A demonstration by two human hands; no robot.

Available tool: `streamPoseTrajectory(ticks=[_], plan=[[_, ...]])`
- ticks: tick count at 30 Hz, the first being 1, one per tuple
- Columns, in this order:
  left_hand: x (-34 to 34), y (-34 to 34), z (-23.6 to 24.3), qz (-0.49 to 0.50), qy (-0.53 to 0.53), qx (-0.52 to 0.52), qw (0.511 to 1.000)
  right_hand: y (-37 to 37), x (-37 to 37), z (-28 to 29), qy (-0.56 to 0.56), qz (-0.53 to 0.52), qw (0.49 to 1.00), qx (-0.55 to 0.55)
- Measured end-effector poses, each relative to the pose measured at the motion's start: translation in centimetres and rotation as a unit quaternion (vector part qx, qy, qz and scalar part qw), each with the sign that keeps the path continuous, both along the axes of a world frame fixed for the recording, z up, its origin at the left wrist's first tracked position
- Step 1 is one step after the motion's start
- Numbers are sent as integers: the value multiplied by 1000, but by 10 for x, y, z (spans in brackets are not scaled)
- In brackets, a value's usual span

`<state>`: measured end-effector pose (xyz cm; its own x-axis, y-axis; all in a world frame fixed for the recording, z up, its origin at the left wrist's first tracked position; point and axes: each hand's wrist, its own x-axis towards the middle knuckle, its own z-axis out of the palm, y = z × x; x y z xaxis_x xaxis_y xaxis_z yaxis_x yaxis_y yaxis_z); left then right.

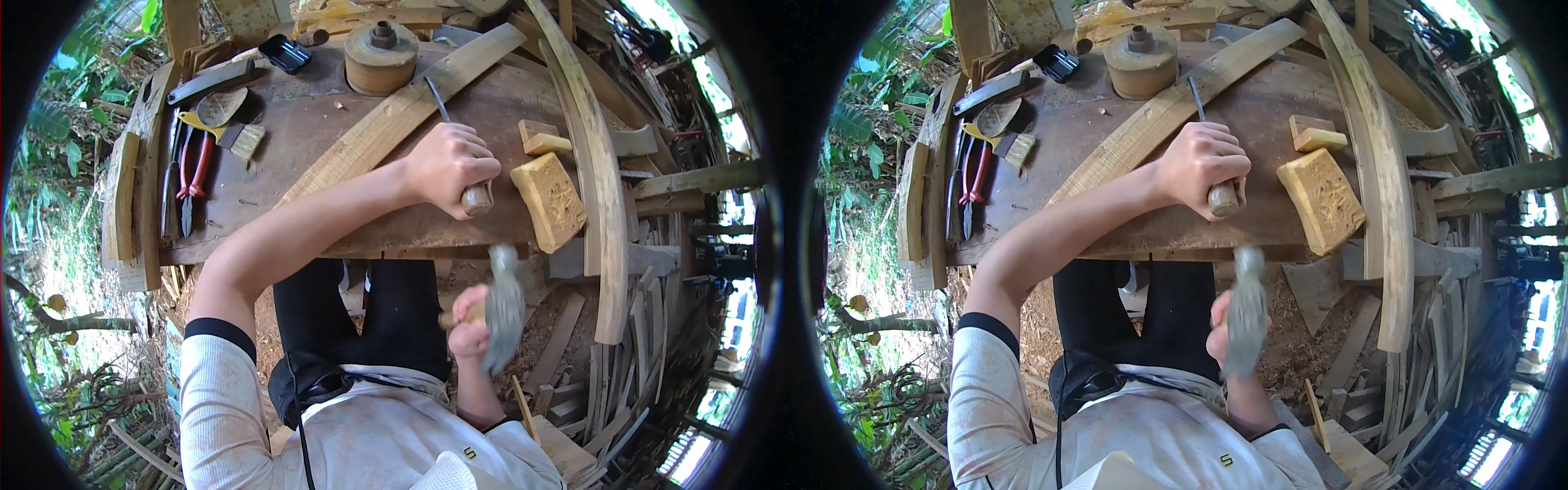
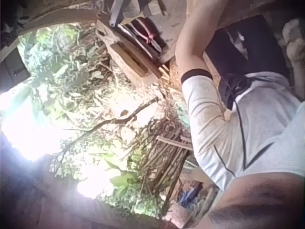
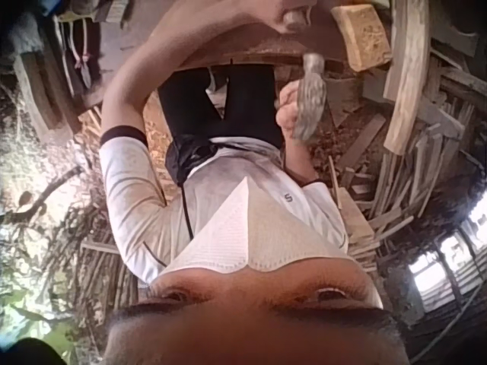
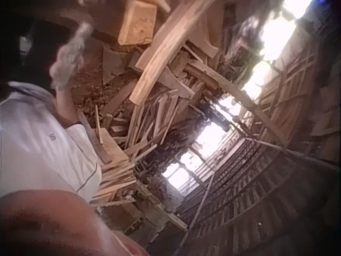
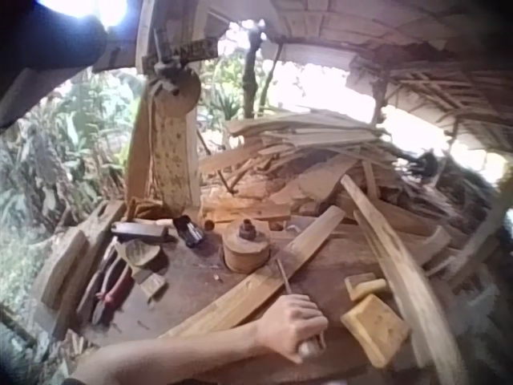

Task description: The person uses a chisel and hammer to carve a long wooden plank on a workbench. They repeatedly position the chisel and strike it with the hammer to remove wood shavings, then reposition the plank and continue carving along its length.

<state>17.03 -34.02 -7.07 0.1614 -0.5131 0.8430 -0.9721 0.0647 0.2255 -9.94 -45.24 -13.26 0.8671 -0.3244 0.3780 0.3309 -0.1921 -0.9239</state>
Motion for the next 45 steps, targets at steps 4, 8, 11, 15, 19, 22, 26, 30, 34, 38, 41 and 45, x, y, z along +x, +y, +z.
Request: streamPoseTrajectory(ticks=[4,8,11,15,19,22,26,30,34,38,41,45], plan=[[3,1,1,-29,-16,16,999,11,9,11,141,18,978,154],[-13,-2,-3,-48,-10,-15,999,11,1,16,81,20,989,119],[-17,-3,0,-74,-16,-4,997,12,3,29,103,31,992,72],[-19,-5,3,-90,-14,-14,996,12,0,39,96,31,994,43],[-18,-6,5,-83,-13,-25,996,13,-6,64,75,5,996,42],[-17,-5,9,-88,11,-24,996,10,-14,82,20,29,998,59],[-15,-6,14,-64,47,-36,996,2,-19,81,-113,43,992,18],[-16,-10,21,-79,67,-39,994,-10,-13,56,-58,14,994,-96],[-12,-3,23,-62,53,9,997,1,1,53,96,-22,995,16],[-9,-2,25,-51,58,-2,997,11,11,73,-2,13,998,69],[-5,2,24,-59,65,4,996,15,19,102,128,-25,991,16],[-9,-5,22,-53,56,-4,997,8,16,77,-73,18,991,107]])
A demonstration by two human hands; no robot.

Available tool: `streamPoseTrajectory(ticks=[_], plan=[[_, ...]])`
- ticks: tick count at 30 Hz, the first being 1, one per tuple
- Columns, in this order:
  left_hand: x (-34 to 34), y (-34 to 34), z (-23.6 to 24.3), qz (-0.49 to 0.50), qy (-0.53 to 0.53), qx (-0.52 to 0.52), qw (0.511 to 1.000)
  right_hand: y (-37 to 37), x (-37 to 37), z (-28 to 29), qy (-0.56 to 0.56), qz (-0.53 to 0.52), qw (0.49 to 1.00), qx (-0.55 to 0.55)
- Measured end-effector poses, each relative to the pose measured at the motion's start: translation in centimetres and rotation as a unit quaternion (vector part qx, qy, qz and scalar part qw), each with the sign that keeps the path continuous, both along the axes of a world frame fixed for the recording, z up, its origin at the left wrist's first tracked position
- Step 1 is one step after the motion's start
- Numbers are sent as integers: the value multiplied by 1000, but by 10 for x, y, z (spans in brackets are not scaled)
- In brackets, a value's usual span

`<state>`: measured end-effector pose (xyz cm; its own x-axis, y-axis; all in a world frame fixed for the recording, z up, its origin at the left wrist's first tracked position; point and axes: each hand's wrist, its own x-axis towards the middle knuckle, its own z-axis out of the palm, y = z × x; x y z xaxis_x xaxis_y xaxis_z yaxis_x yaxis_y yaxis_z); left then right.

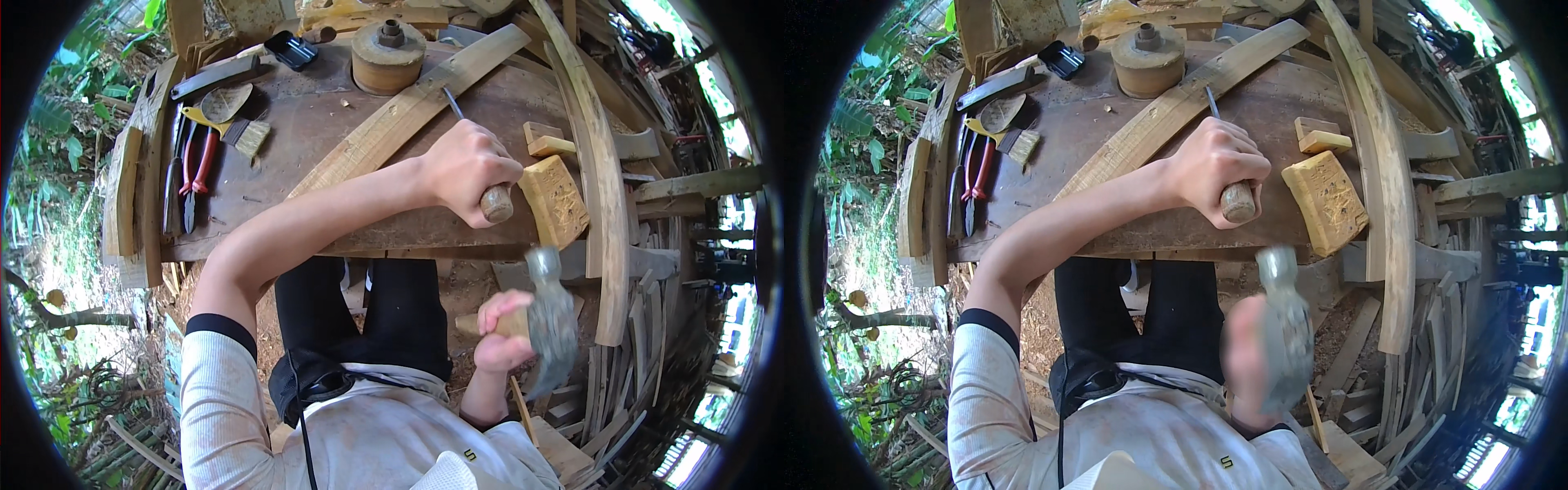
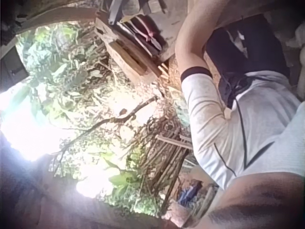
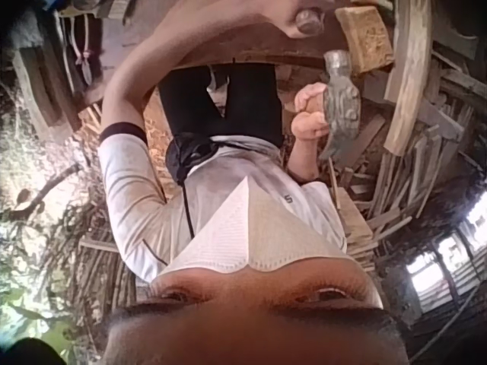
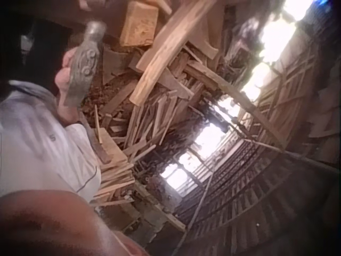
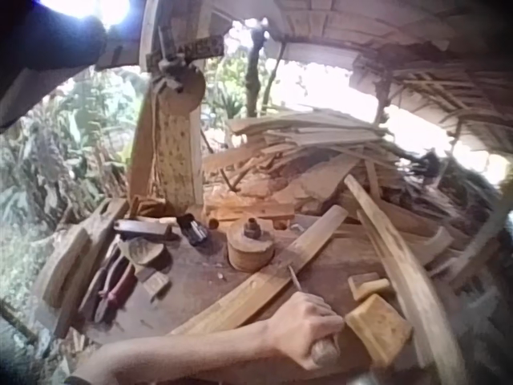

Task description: The person uses a chisel and hammer to carve a long wooden plank on a workbench. They repeatedly position the chisel and strike it with the hammer to remove wood shavings, then reposition the plank and continue carving along its length.

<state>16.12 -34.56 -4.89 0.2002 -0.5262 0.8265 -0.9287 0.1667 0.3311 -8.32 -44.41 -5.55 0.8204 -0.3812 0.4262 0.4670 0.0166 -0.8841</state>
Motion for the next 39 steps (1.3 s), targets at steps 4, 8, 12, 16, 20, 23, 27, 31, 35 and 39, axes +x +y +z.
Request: streamPoseTrajectory(ticks=[4,8,12,16,20,23,27,31,35,39], plan=[[2,4,-4,4,-12,7,1000,3,3,6,215,-12,976,-26],[9,4,-12,-16,-24,5,1000,-5,3,-14,193,15,979,-66],[14,2,-16,27,-53,30,998,2,6,-23,151,21,988,-31],[12,4,-18,-11,-75,38,996,3,-2,-24,156,39,986,-37],[-1,2,-18,-35,-68,36,996,-1,-8,-17,205,59,976,-35],[1,2,-14,-37,-67,12,997,-4,-9,-11,187,59,980,-27],[-2,1,-6,-25,-27,-39,999,-5,-8,11,160,28,985,-52],[-8,0,2,-23,-8,-57,998,-7,-7,27,124,6,989,-75],[-8,-3,3,-34,-9,-53,998,-7,-2,36,93,10,992,-79],[-6,-3,3,-24,-5,-60,998,-10,-2,37,70,37,994,-79]])
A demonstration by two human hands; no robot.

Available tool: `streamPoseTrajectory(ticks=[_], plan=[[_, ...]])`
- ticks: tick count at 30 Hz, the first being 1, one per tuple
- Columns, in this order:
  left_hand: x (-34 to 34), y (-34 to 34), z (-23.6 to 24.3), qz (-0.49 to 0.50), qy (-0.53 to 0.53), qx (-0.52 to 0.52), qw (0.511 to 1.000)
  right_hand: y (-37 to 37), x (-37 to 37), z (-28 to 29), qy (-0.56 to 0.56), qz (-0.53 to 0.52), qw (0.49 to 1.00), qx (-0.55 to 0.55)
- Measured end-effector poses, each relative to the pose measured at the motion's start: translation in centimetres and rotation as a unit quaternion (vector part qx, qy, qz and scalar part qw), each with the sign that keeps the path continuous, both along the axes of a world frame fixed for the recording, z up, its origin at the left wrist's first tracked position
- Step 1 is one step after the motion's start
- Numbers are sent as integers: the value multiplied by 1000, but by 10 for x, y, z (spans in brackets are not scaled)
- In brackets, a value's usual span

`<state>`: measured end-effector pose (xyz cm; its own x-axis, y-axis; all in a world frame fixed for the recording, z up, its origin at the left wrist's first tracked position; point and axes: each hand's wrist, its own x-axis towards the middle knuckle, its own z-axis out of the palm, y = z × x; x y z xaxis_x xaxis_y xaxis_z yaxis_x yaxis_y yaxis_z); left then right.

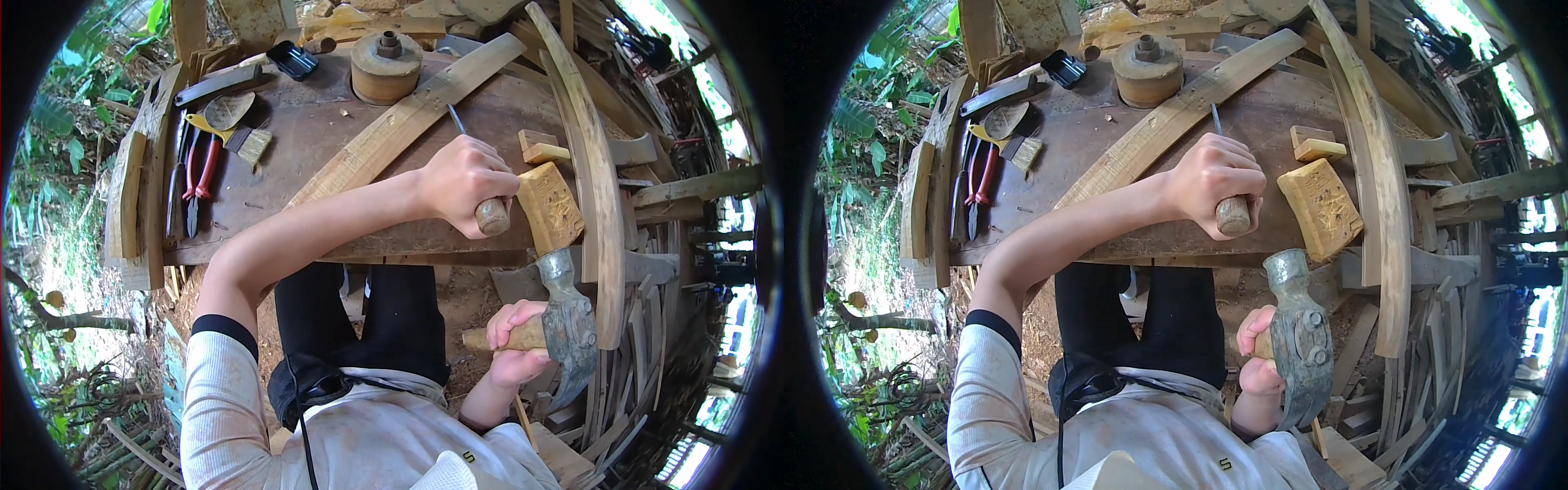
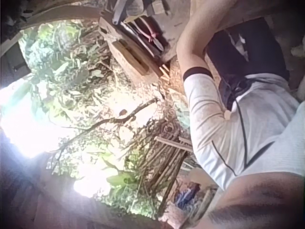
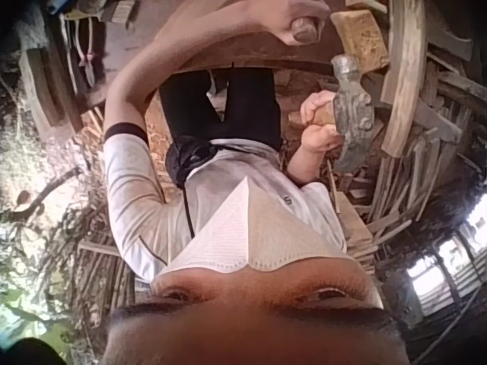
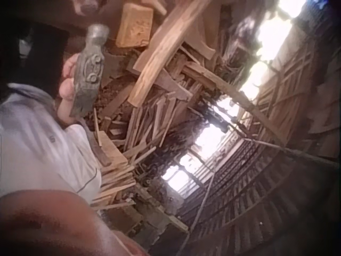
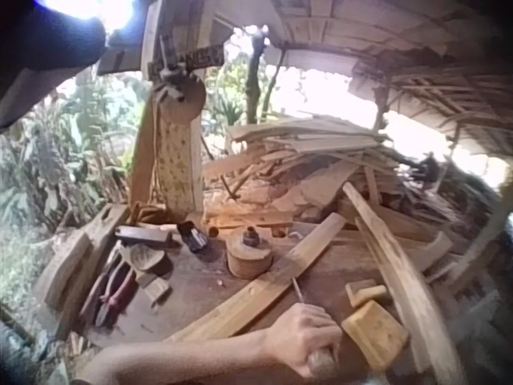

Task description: The person uses a chisel and hammer to carve a long wooden plank on a workbench. They repeatedly position the chisel and strike it with the hammer to remove wood shavings, then reposition the plank and continue carving along its length.

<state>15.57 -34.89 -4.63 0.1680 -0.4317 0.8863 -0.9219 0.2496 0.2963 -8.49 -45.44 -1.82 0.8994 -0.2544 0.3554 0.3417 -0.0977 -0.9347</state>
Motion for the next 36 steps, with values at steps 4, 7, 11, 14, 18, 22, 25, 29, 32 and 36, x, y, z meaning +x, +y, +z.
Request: streamPoseTrajectory(ticks=[4,7,11,14,18,22,25,29,32,36], plan=[[3,3,7,-1,19,48,999,-3,-1,7,11,6,1000,-2],[4,4,11,13,32,60,998,-4,-1,13,-28,-47,997,-48],[5,4,13,18,37,54,998,-13,-1,17,-199,-7,979,-48],[5,1,13,20,29,50,998,-16,4,7,-173,-2,980,-94],[10,8,5,20,26,58,998,4,15,0,182,-56,977,-98],[3,-1,6,32,23,35,999,-5,11,-25,-61,-45,987,-143],[4,1,4,27,27,28,999,4,18,-15,31,-61,991,-119],[4,-1,5,29,24,30,999,3,15,-26,-93,-53,993,-41],[7,2,1,22,25,29,999,2,23,-21,53,-73,992,-90],[3,-4,0,36,18,30,999,-2,16,-34,-84,-60,995,-2]])
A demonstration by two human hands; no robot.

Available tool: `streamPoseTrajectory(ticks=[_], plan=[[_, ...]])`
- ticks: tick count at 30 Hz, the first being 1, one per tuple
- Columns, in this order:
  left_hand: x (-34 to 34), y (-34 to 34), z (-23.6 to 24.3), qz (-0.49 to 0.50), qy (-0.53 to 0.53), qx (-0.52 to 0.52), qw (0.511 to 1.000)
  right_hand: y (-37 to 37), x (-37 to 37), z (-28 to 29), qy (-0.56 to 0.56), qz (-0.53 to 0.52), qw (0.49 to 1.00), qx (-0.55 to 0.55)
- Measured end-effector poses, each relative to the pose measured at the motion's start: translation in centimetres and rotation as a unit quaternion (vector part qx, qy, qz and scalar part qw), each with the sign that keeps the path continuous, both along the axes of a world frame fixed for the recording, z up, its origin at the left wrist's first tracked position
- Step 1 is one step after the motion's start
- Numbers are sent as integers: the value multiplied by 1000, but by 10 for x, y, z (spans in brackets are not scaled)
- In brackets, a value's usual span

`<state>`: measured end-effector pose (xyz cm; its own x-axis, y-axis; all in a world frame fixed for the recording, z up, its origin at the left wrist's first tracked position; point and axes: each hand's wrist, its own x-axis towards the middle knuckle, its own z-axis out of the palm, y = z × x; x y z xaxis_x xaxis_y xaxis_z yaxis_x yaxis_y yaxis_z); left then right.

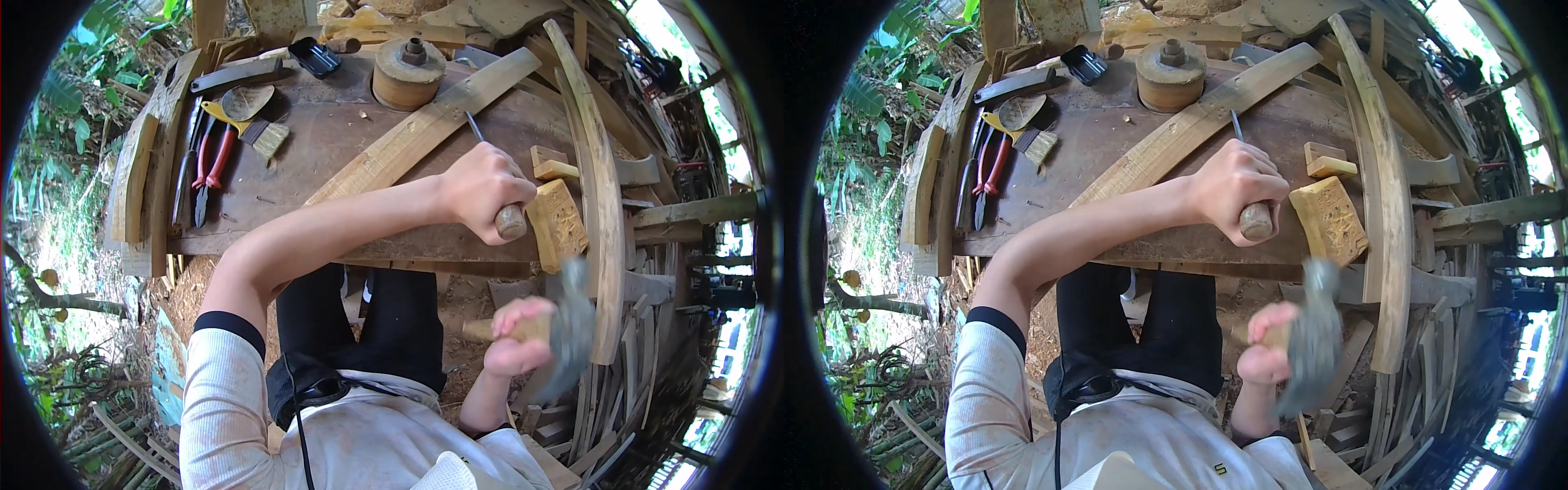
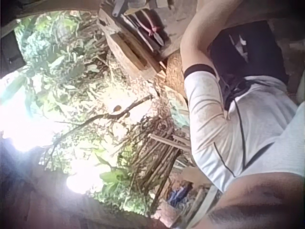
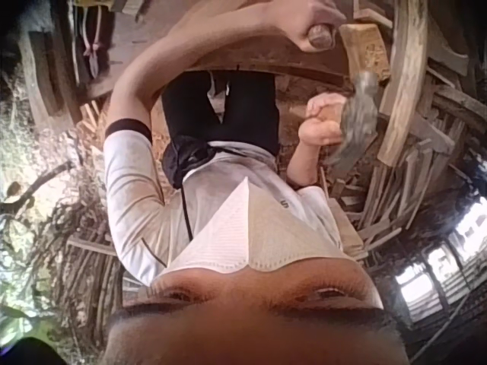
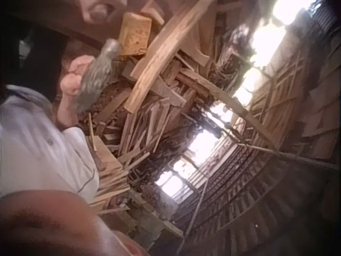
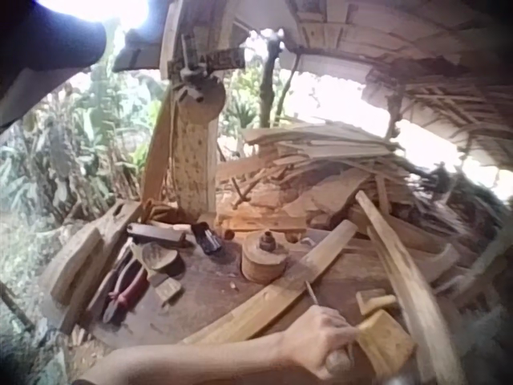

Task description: The person uses a chisel and hammer to carve a long wooden plank on a workbench. They repeatedly position the chisel and strike it with the hammer to remove wood shavings, then reposition the plank and continue carving along its length.

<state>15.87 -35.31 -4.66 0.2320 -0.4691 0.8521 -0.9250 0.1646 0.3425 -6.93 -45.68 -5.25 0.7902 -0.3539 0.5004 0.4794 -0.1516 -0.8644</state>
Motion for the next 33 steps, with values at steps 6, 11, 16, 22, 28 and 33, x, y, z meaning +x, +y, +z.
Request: streamPoseTrajectory(ticks=[6,11,16,22,28,33], plan=[[0,3,-4,-20,-9,-1,1000,6,4,10,122,11,991,-50],[-1,0,-6,-24,6,-15,1000,2,1,-7,129,52,989,-42],[-1,-2,-7,-19,-12,-17,1000,-2,-1,-40,-128,50,987,-84],[8,-1,-7,-30,-44,-12,999,-1,-14,-46,7,20,998,-61],[5,3,-16,-32,-48,6,998,5,-14,-41,183,33,982,-44],[4,2,-21,-28,-49,21,998,2,-22,-52,224,47,973,-12]])
